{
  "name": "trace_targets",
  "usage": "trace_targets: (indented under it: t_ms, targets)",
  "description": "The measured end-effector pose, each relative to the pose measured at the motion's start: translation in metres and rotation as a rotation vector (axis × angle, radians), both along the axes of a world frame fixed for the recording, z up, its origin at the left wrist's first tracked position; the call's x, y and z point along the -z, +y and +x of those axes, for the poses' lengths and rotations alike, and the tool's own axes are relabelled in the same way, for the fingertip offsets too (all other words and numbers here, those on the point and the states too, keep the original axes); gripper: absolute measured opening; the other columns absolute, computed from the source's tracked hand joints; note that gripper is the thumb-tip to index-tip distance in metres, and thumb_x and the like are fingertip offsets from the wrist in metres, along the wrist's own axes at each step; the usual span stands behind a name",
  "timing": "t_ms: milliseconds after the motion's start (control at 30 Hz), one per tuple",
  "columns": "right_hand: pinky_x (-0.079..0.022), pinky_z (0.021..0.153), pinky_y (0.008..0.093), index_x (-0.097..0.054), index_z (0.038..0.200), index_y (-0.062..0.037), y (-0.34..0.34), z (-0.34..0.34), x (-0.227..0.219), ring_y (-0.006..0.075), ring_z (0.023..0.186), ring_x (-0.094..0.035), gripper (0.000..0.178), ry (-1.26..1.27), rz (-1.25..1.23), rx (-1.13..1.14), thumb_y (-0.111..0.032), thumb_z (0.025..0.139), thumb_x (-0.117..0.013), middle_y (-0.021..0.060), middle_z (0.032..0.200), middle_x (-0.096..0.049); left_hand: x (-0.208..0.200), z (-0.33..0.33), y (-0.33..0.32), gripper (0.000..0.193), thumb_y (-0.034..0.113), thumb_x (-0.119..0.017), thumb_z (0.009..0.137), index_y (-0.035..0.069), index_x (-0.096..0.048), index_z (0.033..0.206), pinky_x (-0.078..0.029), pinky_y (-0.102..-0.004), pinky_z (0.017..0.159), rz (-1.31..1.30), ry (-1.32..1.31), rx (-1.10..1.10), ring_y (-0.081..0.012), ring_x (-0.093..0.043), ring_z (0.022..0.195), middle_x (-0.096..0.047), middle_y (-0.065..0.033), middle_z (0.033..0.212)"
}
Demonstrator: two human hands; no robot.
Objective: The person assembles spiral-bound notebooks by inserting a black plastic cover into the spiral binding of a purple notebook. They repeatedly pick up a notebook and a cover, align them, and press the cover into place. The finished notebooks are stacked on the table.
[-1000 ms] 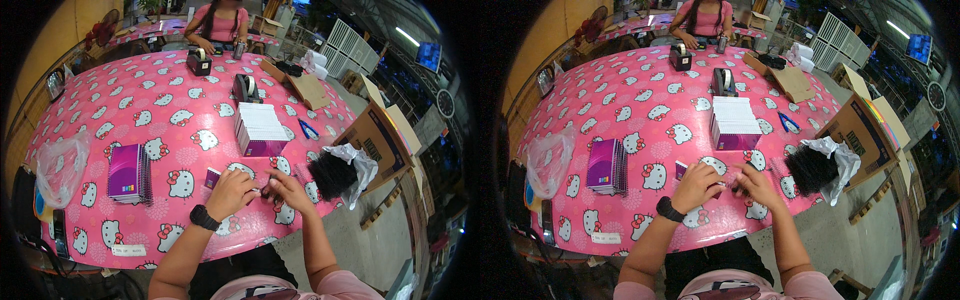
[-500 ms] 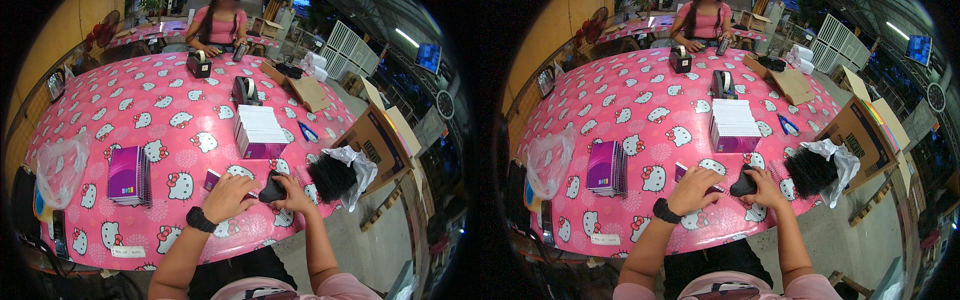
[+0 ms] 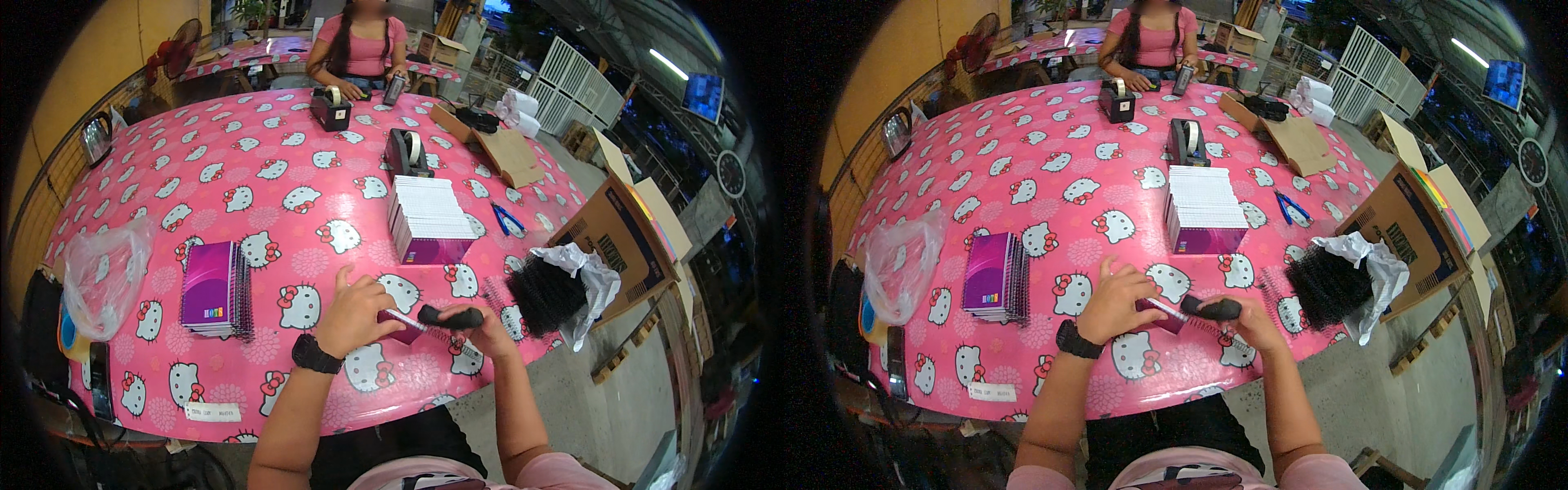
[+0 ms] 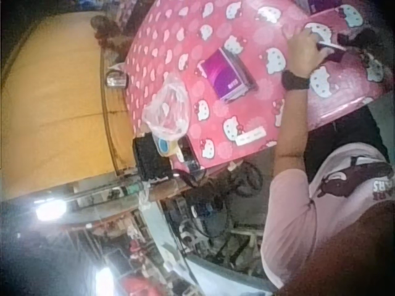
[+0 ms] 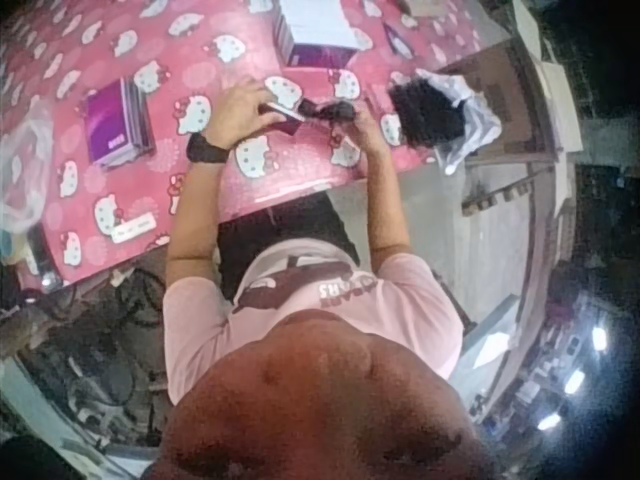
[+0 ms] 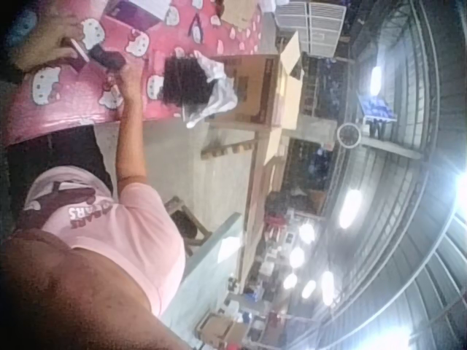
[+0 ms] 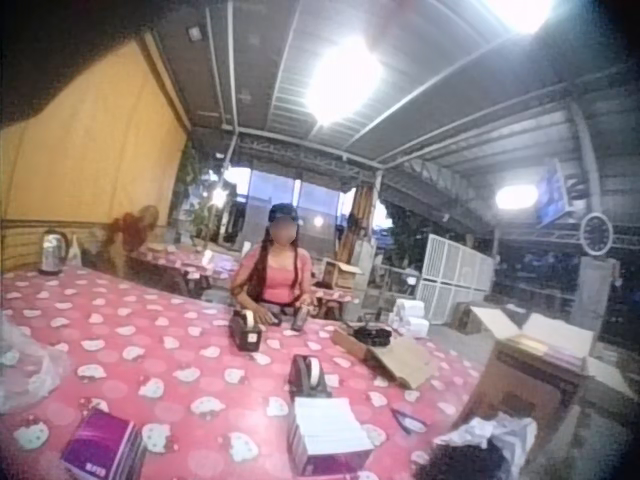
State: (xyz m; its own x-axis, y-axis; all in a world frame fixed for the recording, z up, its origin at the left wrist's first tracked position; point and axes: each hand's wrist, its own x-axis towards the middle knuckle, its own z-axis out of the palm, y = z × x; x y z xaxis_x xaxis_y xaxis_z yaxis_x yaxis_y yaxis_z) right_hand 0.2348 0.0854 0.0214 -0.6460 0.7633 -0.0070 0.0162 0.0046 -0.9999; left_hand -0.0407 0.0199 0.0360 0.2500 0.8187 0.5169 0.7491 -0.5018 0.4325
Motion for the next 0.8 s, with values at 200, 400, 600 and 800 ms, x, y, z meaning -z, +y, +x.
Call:
trace_targets:
  t_ms: [200, 400, 600, 800]
  targets:
    - [-0.042, 0.087, 0.0304, -0.064, 0.107, -0.0024, -0.01, -0.017, -0.021, 0.0166, 0.099, -0.055, 0.038, -0.197, 0.172, 0.048, -0.033, 0.083, -0.064, 0.0079, 0.103, -0.062, -0.001, 0.004, -0.002, 0.026, 0.036, -0.076, 0.066, 0.012, -0.067, 0.073, -0.023, -0.0516, 0.102, 0.007, -0.028, 0.013, -0.0202, -0.056, 0.087, -0.059, -0.0012, 0.072]
    - [-0.043, 0.086, 0.0346, -0.066, 0.103, 0.0002, -0.003, -0.029, -0.032, 0.0226, 0.099, -0.057, 0.061, -0.324, 0.322, -0.011, -0.055, 0.078, -0.061, 0.0108, 0.104, -0.063, -0.001, 0.005, -0.003, 0.025, 0.035, -0.076, 0.065, 0.012, -0.068, 0.074, -0.024, -0.0517, 0.102, -0.015, -0.033, -0.001, -0.0207, -0.057, 0.089, -0.06, -0.0017, 0.073]
    - [-0.043, 0.088, 0.0323, -0.065, 0.102, 0.0043, 0.002, -0.036, -0.031, 0.0222, 0.101, -0.057, 0.063, -0.554, 0.371, 0.0, -0.055, 0.08, -0.06, 0.0122, 0.107, -0.062, -0.005, 0.006, -0.003, 0.041, 0.034, -0.079, 0.062, 0.013, -0.065, 0.094, -0.024, -0.0501, 0.102, -0.086, -0.118, -0.006, -0.0221, -0.059, 0.09, -0.063, -0.003, 0.077]
    - [-0.042, 0.088, 0.0306, -0.063, 0.109, 0.0012, 0.0, -0.039, -0.028, 0.0167, 0.099, -0.055, 0.049, -0.271, 0.192, -0.062, -0.04, 0.084, -0.062, 0.0086, 0.104, -0.063, -0.008, 0.006, -0.004, 0.074, 0.031, -0.081, 0.061, 0.015, -0.048, 0.124, -0.025, -0.0479, 0.102, -0.117, -0.154, -0.017, -0.0225, -0.06, 0.091, -0.065, -0.004, 0.079]
